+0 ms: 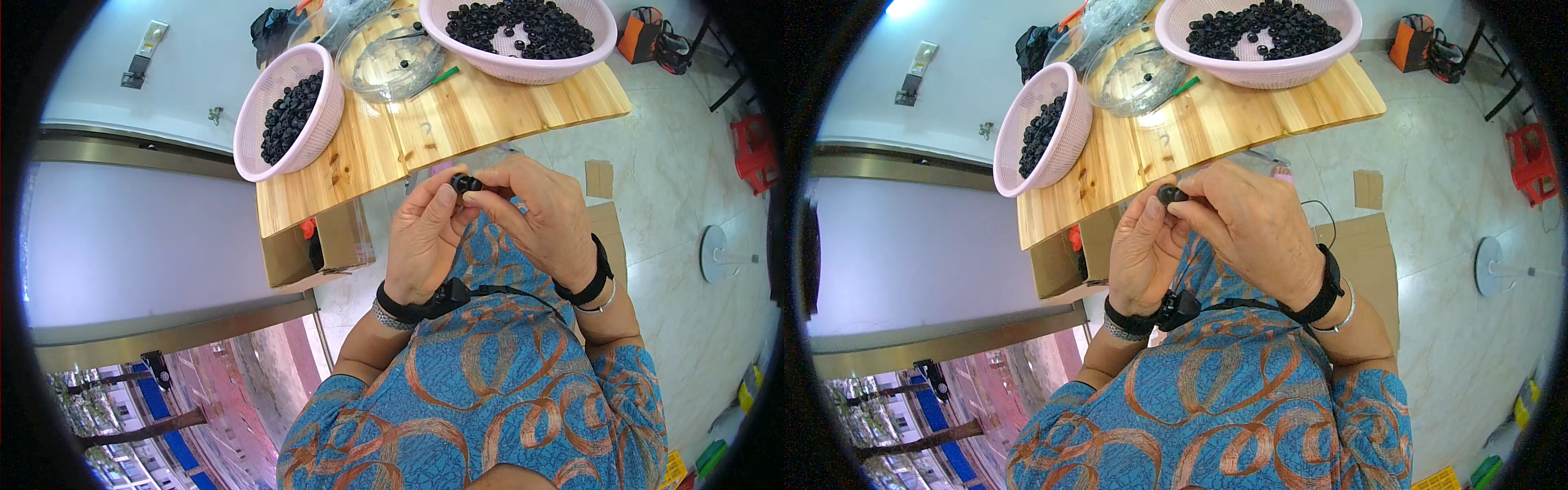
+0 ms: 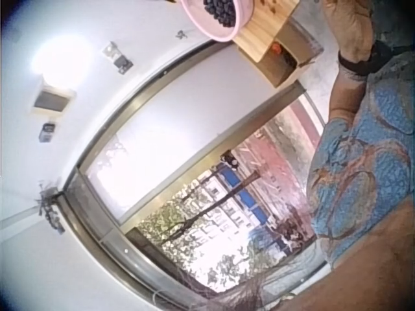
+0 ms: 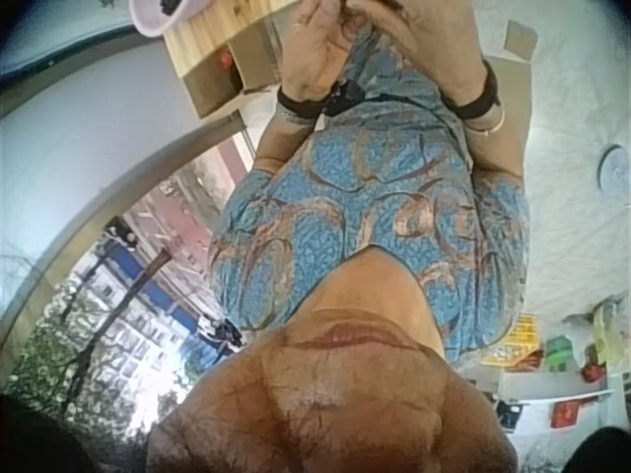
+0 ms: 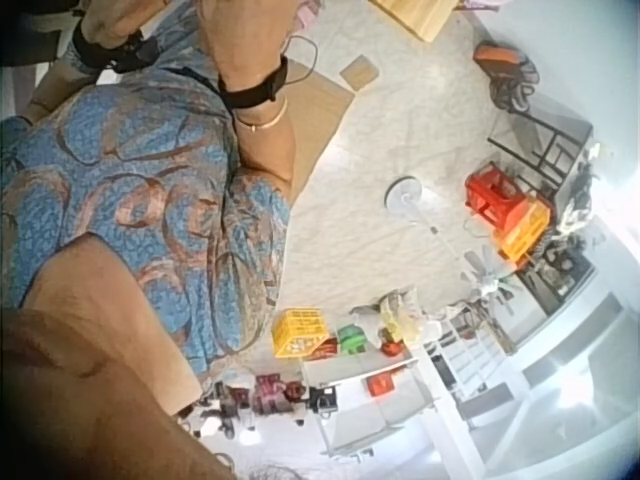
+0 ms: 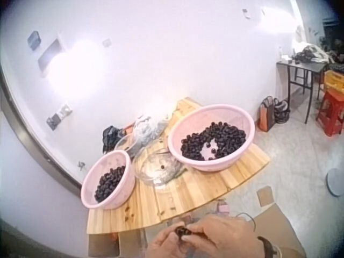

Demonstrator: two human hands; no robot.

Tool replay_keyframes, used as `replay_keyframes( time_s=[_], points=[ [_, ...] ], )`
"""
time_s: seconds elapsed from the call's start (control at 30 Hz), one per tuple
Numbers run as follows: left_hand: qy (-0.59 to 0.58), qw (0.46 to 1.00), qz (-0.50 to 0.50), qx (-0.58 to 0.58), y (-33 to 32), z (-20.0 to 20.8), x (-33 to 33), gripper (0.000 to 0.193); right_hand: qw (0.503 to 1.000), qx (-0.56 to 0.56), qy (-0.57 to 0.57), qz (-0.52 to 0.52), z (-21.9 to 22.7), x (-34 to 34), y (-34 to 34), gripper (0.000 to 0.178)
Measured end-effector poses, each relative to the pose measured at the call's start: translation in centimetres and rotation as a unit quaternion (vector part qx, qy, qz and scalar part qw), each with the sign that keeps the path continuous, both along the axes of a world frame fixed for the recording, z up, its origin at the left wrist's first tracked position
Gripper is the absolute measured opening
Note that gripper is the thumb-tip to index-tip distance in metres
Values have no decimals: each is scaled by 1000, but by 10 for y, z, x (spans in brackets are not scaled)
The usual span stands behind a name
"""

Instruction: Assembling small black plastic components by hand for shoe manufacturing.

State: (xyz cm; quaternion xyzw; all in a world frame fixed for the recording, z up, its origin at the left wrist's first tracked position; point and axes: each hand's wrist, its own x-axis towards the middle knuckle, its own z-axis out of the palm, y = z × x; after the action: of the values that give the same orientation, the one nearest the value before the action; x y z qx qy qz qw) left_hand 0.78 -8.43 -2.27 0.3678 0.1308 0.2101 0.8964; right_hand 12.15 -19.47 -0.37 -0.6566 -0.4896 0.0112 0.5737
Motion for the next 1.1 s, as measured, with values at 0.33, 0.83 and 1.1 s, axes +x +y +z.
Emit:
replay_keyframes(
  time_s=[0.33, 0.83, 1.1],
  points=[
    [-12, 1000, -8, 1, -1, 0, 0, 28, 1000, 7, 0, 8, 0, 1, -1, 14],
    [-21, 999, -6, 39, 0, -4, -1, 29, 1000, 9, -11, 1, 0, -1, -2, 15],
    [36, 977, 46, 205, 1, 0, -4, 23, 994, -47, -98, 10, 8, 0, -10, 15]
  ],
)
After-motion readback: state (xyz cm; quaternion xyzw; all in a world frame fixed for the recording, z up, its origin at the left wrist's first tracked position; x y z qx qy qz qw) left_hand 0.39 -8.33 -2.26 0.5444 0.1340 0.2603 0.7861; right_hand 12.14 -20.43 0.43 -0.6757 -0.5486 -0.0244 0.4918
